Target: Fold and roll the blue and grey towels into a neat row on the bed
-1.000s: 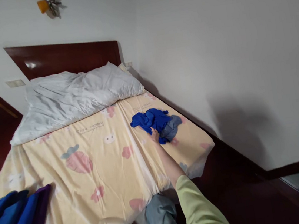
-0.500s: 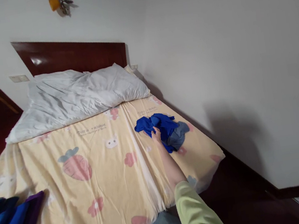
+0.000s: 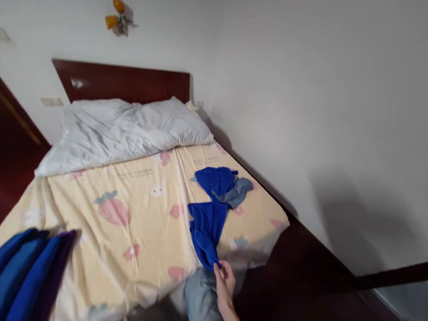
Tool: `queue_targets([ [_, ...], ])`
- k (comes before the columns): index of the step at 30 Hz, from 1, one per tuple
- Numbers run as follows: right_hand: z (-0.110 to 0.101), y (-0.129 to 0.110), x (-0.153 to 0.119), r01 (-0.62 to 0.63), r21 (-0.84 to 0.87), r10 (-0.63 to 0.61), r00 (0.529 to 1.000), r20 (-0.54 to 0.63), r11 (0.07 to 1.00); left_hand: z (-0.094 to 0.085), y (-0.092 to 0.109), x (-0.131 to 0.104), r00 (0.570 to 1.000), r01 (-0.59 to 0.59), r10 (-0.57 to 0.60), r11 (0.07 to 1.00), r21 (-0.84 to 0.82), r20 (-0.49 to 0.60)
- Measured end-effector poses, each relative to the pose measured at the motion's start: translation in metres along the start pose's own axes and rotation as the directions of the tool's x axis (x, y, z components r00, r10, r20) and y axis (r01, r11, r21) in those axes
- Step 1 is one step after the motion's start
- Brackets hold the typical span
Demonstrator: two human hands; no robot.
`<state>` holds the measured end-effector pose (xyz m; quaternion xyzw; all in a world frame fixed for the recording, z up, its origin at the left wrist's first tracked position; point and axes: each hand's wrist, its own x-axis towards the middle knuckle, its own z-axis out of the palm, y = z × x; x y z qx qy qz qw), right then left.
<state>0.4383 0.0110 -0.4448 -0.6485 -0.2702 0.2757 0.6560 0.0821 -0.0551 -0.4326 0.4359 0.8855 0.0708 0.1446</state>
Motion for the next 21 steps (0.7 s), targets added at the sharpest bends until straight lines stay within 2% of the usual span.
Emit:
queue_targets([
  [2, -0.019, -0.004, -0.032, 0.017, -0.039, -0.018, 1.000, -0.021, 0.999, 0.001, 0.002, -0.007, 1.000, -0.023, 0.023, 1.000, 0.001, 0.015],
  [4, -0.031, -0.018, -0.047, 0.049, -0.074, -0.051, 0.998, -0.029, 0.996, -0.001, -0.005, -0.015, 0.999, -0.052, 0.052, 0.998, -0.034, -0.003],
  [6, -0.038, -0.036, -0.049, 0.075, -0.092, -0.076, 0.997, -0.013, 0.993, -0.002, -0.019, -0.028, 0.990, -0.137, 0.135, 0.987, -0.081, -0.032],
  [9, -0.049, -0.067, -0.047, 0.136, -0.074, -0.134, 0.990, 0.034, 0.988, -0.004, -0.042, -0.061, 0.970, -0.239, 0.228, 0.959, -0.153, -0.086],
  [11, -0.058, -0.088, -0.050, 0.234, -0.077, -0.224, 0.968, 0.113, 0.969, -0.006, -0.052, -0.089, 0.955, -0.294, 0.275, 0.931, -0.217, -0.111],
  [12, -0.062, -0.099, -0.054, 0.304, -0.088, -0.285, 0.942, 0.177, 0.949, -0.007, -0.053, -0.103, 0.947, -0.321, 0.303, 0.910, -0.260, -0.110],
  [14, -0.069, -0.121, -0.066, 0.462, -0.098, -0.407, 0.849, 0.336, 0.882, -0.015, -0.048, -0.131, 0.925, -0.370, 0.374, 0.845, -0.386, -0.066],
  [16, -0.072, -0.144, -0.084, 0.581, -0.056, -0.472, 0.709, 0.524, 0.812, -0.031, -0.033, -0.153, 0.878, -0.401, 0.479, 0.734, -0.547, 0.000],
  [19, -0.069, -0.176, -0.116, 0.642, 0.067, -0.462, 0.471, 0.752, 0.764, -0.063, -0.002, -0.170, 0.766, -0.472, 0.642, 0.534, -0.702, -0.027],
  [21, -0.065, -0.193, -0.137, 0.643, 0.137, -0.448, 0.350, 0.822, 0.753, -0.082, 0.016, -0.169, 0.712, -0.497, 0.700, 0.440, -0.748, -0.061],
])
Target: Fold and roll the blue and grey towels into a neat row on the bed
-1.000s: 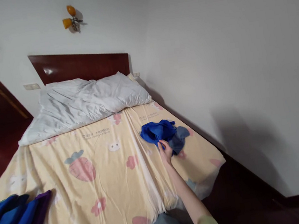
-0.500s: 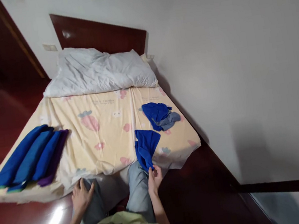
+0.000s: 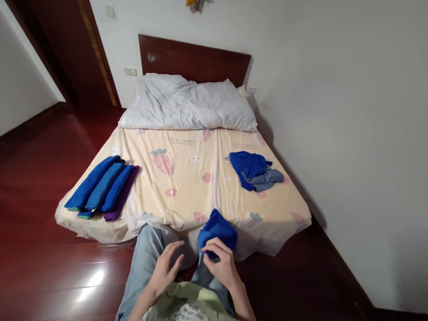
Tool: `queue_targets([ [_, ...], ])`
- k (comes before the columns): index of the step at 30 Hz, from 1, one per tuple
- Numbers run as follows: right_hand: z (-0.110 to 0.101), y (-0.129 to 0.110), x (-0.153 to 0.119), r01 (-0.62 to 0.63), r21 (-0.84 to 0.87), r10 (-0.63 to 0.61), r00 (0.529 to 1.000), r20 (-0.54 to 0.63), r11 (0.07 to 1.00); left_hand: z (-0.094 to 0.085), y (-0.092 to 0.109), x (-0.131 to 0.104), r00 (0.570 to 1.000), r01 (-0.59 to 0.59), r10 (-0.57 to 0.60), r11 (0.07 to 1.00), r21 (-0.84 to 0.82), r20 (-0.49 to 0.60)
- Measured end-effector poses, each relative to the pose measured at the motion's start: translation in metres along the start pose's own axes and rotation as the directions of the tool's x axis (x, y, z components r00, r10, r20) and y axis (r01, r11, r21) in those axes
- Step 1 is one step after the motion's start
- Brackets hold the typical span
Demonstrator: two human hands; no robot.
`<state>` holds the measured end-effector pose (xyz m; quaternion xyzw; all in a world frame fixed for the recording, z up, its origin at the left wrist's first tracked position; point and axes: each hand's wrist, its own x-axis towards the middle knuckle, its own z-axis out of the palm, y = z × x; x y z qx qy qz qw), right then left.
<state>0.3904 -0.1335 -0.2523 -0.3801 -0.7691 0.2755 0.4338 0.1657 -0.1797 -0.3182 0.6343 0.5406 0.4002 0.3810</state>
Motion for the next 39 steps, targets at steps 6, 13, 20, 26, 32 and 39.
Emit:
queue_targets([
  [6, 0.013, -0.037, 0.000, 0.039, 0.132, -0.051, 0.995, 0.090, 0.991, -0.002, 0.011, 0.026, 0.933, -0.064, 0.097, 0.992, -0.105, 0.347],
  [13, 0.005, -0.040, -0.010, -0.060, 0.205, 0.030, 0.989, 0.145, 0.977, 0.015, -0.002, 0.027, 0.925, -0.159, 0.211, 0.970, -0.182, 0.316],
  [20, -0.002, -0.037, -0.009, -0.161, 0.331, 0.087, 0.970, 0.227, 0.930, 0.021, -0.004, 0.034, 0.912, -0.177, 0.224, 0.971, -0.163, 0.344],
  [26, -0.008, -0.030, -0.008, -0.183, 0.317, 0.125, 0.973, 0.196, 0.930, -0.009, 0.006, 0.032, 0.975, -0.046, 0.056, 0.997, -0.055, 0.213],
  [32, -0.013, -0.024, -0.009, -0.199, 0.252, 0.147, 0.966, 0.212, 0.947, -0.070, 0.034, 0.015, 0.933, 0.161, -0.048, 0.942, -0.295, 0.355],
  [39, 0.001, -0.029, -0.006, -0.223, 0.387, 0.068, 0.925, 0.374, 0.895, -0.074, 0.056, 0.008, 0.919, 0.167, -0.010, 0.915, -0.368, 0.393],
])
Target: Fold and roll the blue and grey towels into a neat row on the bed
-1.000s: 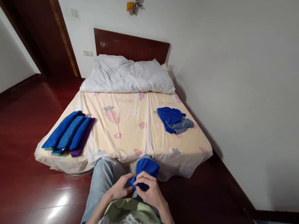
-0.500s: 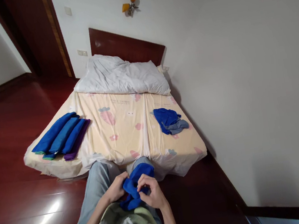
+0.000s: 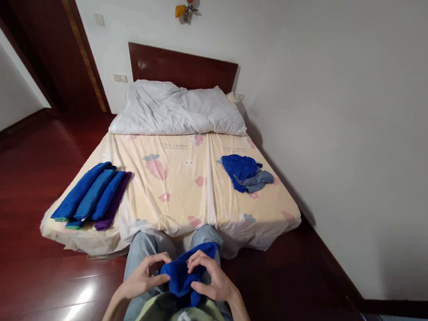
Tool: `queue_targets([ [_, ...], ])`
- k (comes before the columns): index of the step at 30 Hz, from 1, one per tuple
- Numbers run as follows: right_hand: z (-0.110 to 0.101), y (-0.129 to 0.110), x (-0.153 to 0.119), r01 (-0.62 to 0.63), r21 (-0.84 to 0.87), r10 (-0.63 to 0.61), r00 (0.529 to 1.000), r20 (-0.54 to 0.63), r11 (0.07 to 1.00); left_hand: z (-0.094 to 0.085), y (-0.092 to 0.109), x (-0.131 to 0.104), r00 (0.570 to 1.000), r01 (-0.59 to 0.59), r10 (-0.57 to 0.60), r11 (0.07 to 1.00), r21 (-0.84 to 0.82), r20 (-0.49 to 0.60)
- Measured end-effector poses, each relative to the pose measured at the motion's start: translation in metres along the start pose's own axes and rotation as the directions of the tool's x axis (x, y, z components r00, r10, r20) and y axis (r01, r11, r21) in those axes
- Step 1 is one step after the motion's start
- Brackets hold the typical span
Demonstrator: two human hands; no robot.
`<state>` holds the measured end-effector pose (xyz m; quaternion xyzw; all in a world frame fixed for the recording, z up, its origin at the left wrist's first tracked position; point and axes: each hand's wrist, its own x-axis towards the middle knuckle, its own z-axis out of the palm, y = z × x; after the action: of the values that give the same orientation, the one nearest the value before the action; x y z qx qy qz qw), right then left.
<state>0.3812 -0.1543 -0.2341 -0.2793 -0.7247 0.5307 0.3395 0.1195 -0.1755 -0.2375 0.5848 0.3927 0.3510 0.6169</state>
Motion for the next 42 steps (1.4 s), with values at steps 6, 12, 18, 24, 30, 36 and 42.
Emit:
queue_targets([
  [6, 0.017, 0.005, 0.009, -0.139, 0.029, 0.139, 0.990, -0.006, 0.990, 0.013, -0.002, 0.013, 0.987, -0.161, 0.162, 0.986, 0.036, -0.011],
  [12, 0.016, 0.008, 0.005, -0.224, -0.065, 0.224, 0.975, 0.001, 0.972, 0.014, -0.002, 0.016, 0.986, -0.131, 0.153, 0.961, 0.243, -0.071],
  [18, 0.011, 0.014, -0.003, -0.402, 0.125, 0.356, 0.891, 0.281, 0.907, 0.024, -0.008, 0.023, 0.970, -0.111, 0.189, 0.902, 0.418, -0.151],
  [24, -0.016, 0.013, -0.009, -0.476, 0.267, 0.364, 0.852, 0.377, 0.838, 0.020, -0.019, 0.025, 0.964, -0.069, 0.192, 0.852, 0.520, -0.186],
  [30, -0.027, 0.006, -0.022, -0.378, 0.140, 0.345, 0.914, 0.212, 0.915, 0.008, -0.060, 0.026, 0.959, 0.054, 0.150, 0.737, 0.673, -0.240],
  [36, -0.027, -0.001, -0.034, -0.291, 0.110, 0.288, 0.957, 0.037, 0.950, 0.008, -0.107, 0.022, 0.953, 0.083, 0.116, 0.789, 0.609, -0.279],
  [42, -0.032, -0.020, -0.035, -0.287, 0.128, 0.290, 0.957, -0.004, 0.949, -0.012, -0.108, 0.016, 0.879, 0.027, 0.243, 0.835, 0.550, -0.411],
])
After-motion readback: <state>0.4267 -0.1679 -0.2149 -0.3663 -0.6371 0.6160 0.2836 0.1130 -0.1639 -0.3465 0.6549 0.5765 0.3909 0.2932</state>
